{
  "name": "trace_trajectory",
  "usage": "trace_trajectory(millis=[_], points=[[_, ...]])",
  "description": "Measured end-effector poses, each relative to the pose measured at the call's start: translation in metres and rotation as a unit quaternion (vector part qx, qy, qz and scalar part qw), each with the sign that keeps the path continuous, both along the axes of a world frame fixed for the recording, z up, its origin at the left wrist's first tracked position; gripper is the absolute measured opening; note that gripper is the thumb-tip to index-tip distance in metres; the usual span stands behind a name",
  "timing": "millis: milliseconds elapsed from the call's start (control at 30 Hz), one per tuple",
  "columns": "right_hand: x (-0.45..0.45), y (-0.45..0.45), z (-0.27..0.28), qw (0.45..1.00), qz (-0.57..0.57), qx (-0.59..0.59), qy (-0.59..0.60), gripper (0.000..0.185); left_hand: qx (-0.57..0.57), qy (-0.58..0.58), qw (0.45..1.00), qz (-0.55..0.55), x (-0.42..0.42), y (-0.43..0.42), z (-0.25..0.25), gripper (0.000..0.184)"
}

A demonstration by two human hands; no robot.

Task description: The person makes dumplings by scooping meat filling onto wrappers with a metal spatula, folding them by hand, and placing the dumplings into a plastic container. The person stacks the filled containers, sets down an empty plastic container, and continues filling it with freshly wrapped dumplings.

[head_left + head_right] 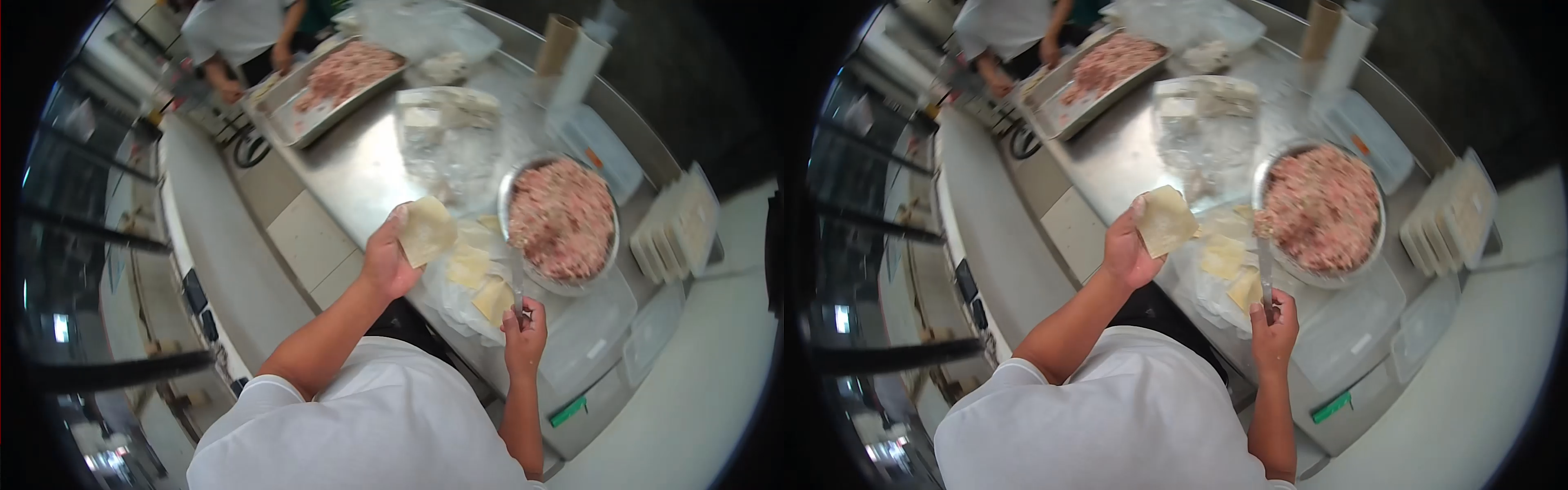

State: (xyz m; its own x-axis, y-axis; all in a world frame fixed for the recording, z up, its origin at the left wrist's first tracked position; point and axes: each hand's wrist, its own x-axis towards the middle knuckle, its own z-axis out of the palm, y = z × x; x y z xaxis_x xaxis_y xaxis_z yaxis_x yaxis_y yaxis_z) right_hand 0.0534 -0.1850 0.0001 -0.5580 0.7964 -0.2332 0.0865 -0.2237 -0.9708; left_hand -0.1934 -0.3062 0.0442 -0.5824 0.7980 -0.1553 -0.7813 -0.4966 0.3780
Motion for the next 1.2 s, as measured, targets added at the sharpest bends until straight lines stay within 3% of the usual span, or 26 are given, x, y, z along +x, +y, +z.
trace_trajectory(millis=[67,100,167,267,367,467,533,667,767,867,933,967,1067,1133,1167,1200], points=[[0.015,0.008,0.001,0.972,-0.012,0.209,-0.102,0.021,-0.006,-0.062,0.998,-0.023,0.007,0.022,-0.003,0.037],[0.02,0.011,0.008,0.972,-0.028,0.208,-0.109,0.021,-0.065,-0.044,0.996,-0.035,0.011,0.033,-0.007,0.037],[0.025,0.016,0.034,0.926,-0.013,0.355,-0.126,0.016,-0.119,-0.026,0.991,-0.057,0.021,0.05,-0.008,0.037],[0.024,0.023,0.053,0.893,0.024,0.433,-0.118,0.019,-0.114,-0.071,0.981,-0.143,0.03,0.067,-0.007,0.038],[0.02,0.037,0.047,0.852,0.052,0.493,-0.165,0.023,-0.033,-0.065,0.973,-0.219,0.03,0.078,-0.015,0.039],[0.027,0.051,0.06,0.848,0.074,0.489,-0.188,0.026,-0.051,-0.063,0.98,-0.18,0.029,0.083,-0.006,0.041],[0.027,0.056,0.074,0.843,0.066,0.496,-0.196,0.026,-0.153,-0.06,0.984,-0.064,0.03,0.084,0.003,0.042],[0.013,0.063,0.072,0.851,0.086,0.499,-0.141,0.025,-0.162,-0.071,0.983,-0.043,0.033,0.086,0.005,0.043],[0.004,0.071,0.044,0.838,0.118,0.511,-0.152,0.026,-0.162,-0.047,0.983,-0.076,0.043,0.089,0.003,0.043],[0.01,0.069,0.054,0.843,0.124,0.495,-0.167,0.029,-0.171,-0.016,0.983,-0.061,0.045,0.088,-0.001,0.042],[0.02,0.068,0.072,0.868,0.097,0.464,-0.149,0.028,0.042,-0.045,0.991,-0.12,0.051,0.084,0.018,0.04],[0.026,0.068,0.081,0.889,0.074,0.434,-0.127,0.028,0.043,-0.046,0.989,-0.132,0.052,0.085,0.023,0.04],[0.047,0.069,0.1,0.914,0.058,0.389,-0.104,0.027,-0.03,0.008,0.984,-0.174,0.058,0.093,0.023,0.033],[0.059,0.067,0.114,0.907,0.072,0.388,-0.149,0.028,-0.22,0.246,0.922,-0.205,0.067,0.092,-0.001,0.041],[0.065,0.065,0.118,0.899,0.103,0.382,-0.186,0.028,-0.219,0.484,0.831,-0.166,0.069,0.091,-0.01,0.054],[0.07,0.063,0.116,0.9,0.091,0.379,-0.193,0.028,-0.212,0.485,0.83,-0.178,0.075,0.095,-0.005,0.054]])
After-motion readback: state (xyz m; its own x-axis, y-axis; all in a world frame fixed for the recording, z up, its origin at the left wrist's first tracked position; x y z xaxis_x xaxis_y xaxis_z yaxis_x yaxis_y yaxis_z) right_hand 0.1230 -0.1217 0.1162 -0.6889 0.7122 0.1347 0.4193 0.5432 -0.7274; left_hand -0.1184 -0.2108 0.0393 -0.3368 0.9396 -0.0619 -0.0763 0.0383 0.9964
